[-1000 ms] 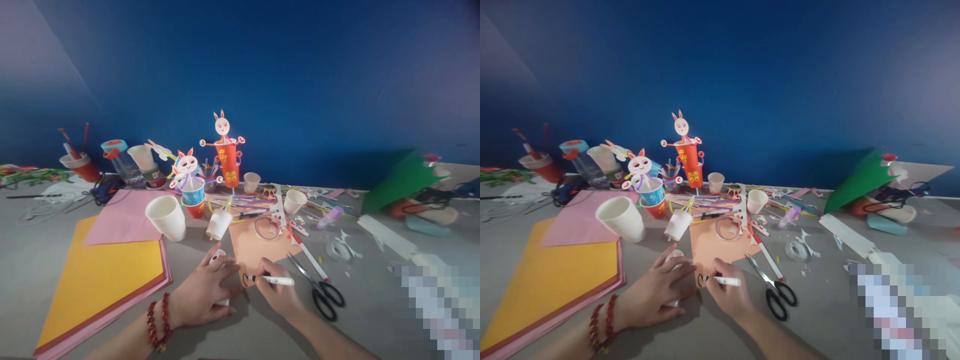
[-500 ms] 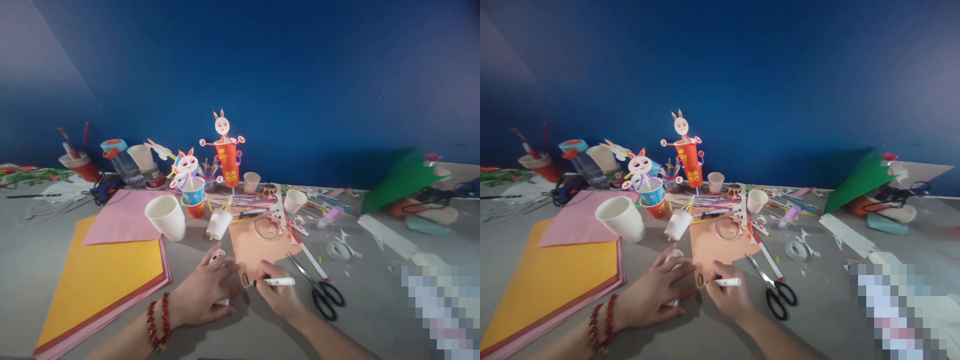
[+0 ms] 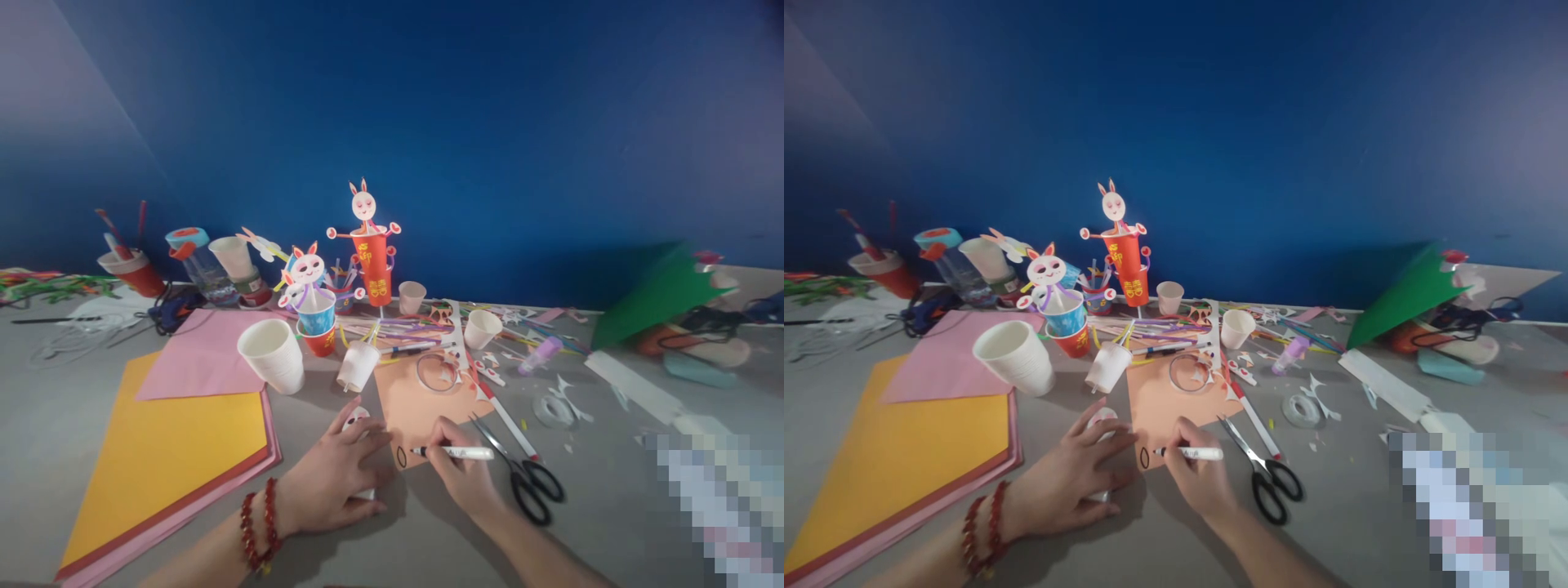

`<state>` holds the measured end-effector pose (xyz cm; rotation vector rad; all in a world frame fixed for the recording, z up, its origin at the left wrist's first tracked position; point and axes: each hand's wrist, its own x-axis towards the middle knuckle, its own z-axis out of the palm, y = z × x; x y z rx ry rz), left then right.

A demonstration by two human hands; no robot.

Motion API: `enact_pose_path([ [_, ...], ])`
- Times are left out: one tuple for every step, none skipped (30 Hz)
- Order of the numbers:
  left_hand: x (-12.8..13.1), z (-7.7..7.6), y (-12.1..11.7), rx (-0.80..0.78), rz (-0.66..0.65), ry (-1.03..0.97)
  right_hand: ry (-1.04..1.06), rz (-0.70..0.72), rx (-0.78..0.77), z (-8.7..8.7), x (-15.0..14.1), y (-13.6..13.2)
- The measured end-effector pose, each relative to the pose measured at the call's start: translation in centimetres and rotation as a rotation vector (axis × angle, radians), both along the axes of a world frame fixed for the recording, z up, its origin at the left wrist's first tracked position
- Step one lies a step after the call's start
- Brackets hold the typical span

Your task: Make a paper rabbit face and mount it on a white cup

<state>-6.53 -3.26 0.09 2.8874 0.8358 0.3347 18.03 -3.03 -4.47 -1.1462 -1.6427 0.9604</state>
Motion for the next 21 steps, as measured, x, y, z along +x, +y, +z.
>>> enact_pose_path([
  [0.00, 0.03, 0.00, 0.002, -0.001, -0.001, -0.009, 0.007, 0.001, 0.09, 0.08, 0.12],
  [0.01, 0.06, 0.00, 0.007, -0.005, -0.002, -0.017, 0.009, 0.003, 0.21, 0.15, 0.22],
  [0.01, 0.08, 0.00, 0.013, -0.007, -0.003, -0.025, 0.009, 0.003, 0.32, 0.21, 0.31],
  [0.02, 0.10, 0.01, 0.020, -0.009, -0.005, -0.036, 0.010, 0.002, 0.41, 0.24, 0.38],
  [0.02, 0.10, 0.02, 0.027, -0.011, -0.008, -0.049, 0.010, 0.001, 0.48, 0.26, 0.42],
  [0.03, 0.10, 0.02, 0.030, -0.011, -0.009, -0.064, 0.008, -0.001, 0.50, 0.26, 0.43],
  [0.03, 0.09, 0.03, 0.031, -0.010, -0.010, -0.082, 0.006, -0.001, 0.49, 0.23, 0.42],
  [0.02, 0.06, 0.03, 0.029, -0.009, -0.010, -0.099, 0.005, 0.000, 0.47, 0.20, 0.39],
  [0.02, 0.04, 0.03, 0.026, -0.007, -0.009, -0.114, 0.004, 0.001, 0.43, 0.15, 0.35],
  [0.01, 0.01, 0.04, 0.023, -0.008, -0.010, -0.125, 0.004, 0.004, 0.40, 0.11, 0.32],
  [0.00, -0.01, 0.04, 0.018, -0.008, -0.010, -0.129, 0.004, 0.008, 0.38, 0.07, 0.28],
  [0.00, -0.01, 0.04, 0.014, -0.009, -0.010, -0.131, 0.005, 0.012, 0.37, 0.04, 0.26],
  [-0.01, -0.01, 0.04, 0.010, -0.009, -0.010, -0.133, 0.007, 0.015, 0.38, 0.01, 0.25],
  [-0.02, 0.00, 0.03, 0.007, -0.009, -0.008, -0.135, 0.008, 0.017, 0.41, 0.00, 0.24],
  [-0.03, 0.02, 0.03, 0.004, -0.008, -0.007, -0.140, 0.007, 0.020, 0.44, -0.01, 0.25],
  [-0.03, 0.04, 0.02, 0.002, -0.009, -0.007, -0.144, 0.006, 0.022, 0.47, -0.02, 0.26],
  [-0.03, 0.06, 0.02, 0.001, -0.011, -0.007, -0.149, 0.007, 0.022, 0.49, -0.02, 0.28],
  [-0.03, 0.08, 0.02, 0.000, -0.012, -0.006, -0.151, 0.008, 0.022, 0.51, -0.02, 0.29],
  [-0.03, 0.09, 0.02, 0.002, -0.013, -0.005, -0.152, 0.006, 0.023, 0.52, -0.01, 0.31],
  [-0.02, 0.10, 0.02, 0.004, -0.012, -0.004, -0.153, 0.005, 0.023, 0.52, -0.01, 0.31],
  [-0.02, 0.10, 0.03, 0.005, -0.011, -0.002, -0.156, 0.002, 0.024, 0.52, -0.01, 0.32],
])
